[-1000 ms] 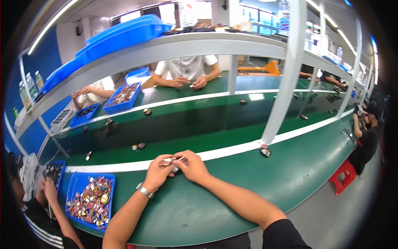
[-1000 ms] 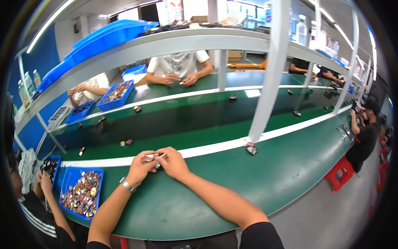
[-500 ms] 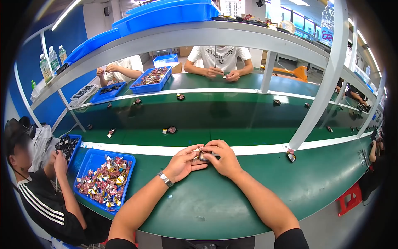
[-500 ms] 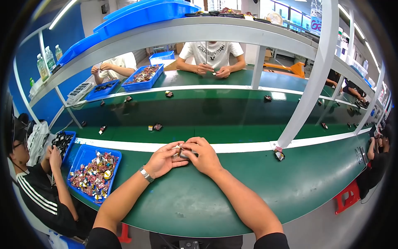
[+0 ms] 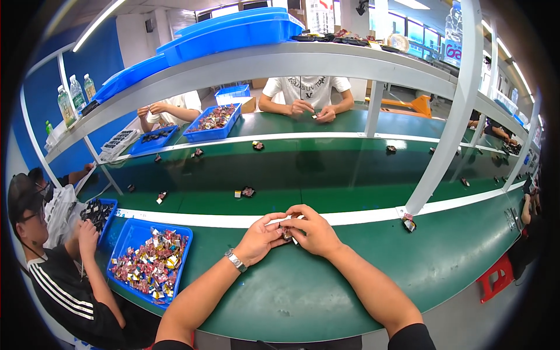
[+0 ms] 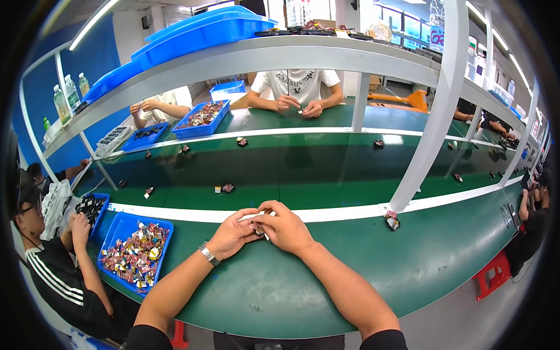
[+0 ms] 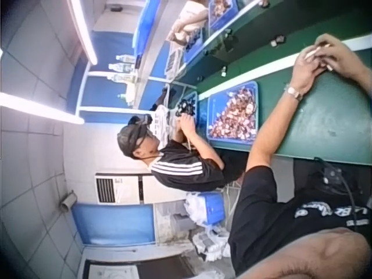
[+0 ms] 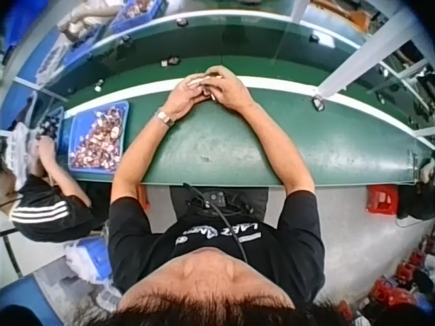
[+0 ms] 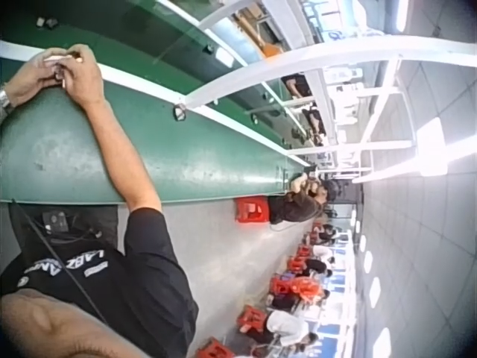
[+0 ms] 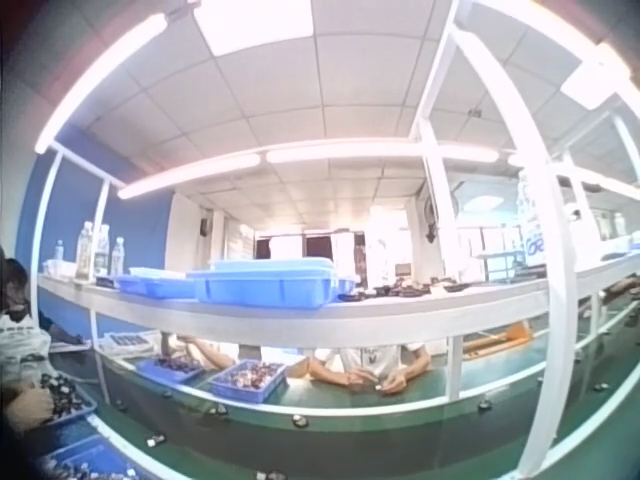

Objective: Inspecting and sorting small electronic components on a factory conveyor belt.

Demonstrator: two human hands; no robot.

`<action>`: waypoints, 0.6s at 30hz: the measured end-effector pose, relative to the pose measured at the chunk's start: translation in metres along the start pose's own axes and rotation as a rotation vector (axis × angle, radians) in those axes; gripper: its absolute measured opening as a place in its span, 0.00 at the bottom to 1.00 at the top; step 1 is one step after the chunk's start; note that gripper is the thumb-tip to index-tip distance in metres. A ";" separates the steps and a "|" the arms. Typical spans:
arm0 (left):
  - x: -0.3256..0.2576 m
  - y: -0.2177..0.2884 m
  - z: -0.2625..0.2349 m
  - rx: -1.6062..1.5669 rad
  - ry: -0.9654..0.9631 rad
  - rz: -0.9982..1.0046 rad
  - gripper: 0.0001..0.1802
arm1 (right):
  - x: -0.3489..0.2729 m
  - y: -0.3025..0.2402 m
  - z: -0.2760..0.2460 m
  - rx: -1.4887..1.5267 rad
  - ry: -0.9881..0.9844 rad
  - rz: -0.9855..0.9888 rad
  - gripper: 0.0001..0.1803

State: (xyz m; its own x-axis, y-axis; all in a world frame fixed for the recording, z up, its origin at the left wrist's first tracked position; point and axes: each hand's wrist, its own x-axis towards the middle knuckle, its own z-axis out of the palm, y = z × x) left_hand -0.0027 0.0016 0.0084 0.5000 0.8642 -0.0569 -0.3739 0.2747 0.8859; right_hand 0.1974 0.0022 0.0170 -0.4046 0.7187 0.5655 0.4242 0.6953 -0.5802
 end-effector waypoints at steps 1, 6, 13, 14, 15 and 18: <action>0.001 -0.002 -0.001 0.016 0.022 0.002 0.19 | 0.000 0.002 0.000 -0.002 0.002 -0.003 0.13; 0.002 -0.007 -0.008 0.068 0.040 0.058 0.18 | 0.002 -0.004 -0.002 -0.101 -0.040 -0.110 0.10; 0.001 -0.004 -0.002 0.102 0.050 0.062 0.16 | 0.004 0.003 -0.007 -0.217 -0.102 -0.139 0.11; 0.000 -0.004 0.000 0.120 0.048 0.046 0.17 | 0.004 0.003 -0.006 -0.210 -0.103 -0.149 0.11; 0.000 -0.003 0.002 0.139 0.048 0.029 0.17 | 0.003 0.003 -0.005 -0.203 -0.103 -0.160 0.10; 0.000 -0.001 -0.001 0.092 0.010 0.029 0.20 | 0.001 0.006 -0.003 -0.172 -0.097 -0.121 0.08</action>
State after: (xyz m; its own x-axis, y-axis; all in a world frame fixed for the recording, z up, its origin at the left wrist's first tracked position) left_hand -0.0033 0.0014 0.0074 0.4819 0.8755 -0.0348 -0.3148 0.2101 0.9256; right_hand 0.2015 0.0071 0.0161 -0.5333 0.6327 0.5615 0.4958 0.7716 -0.3985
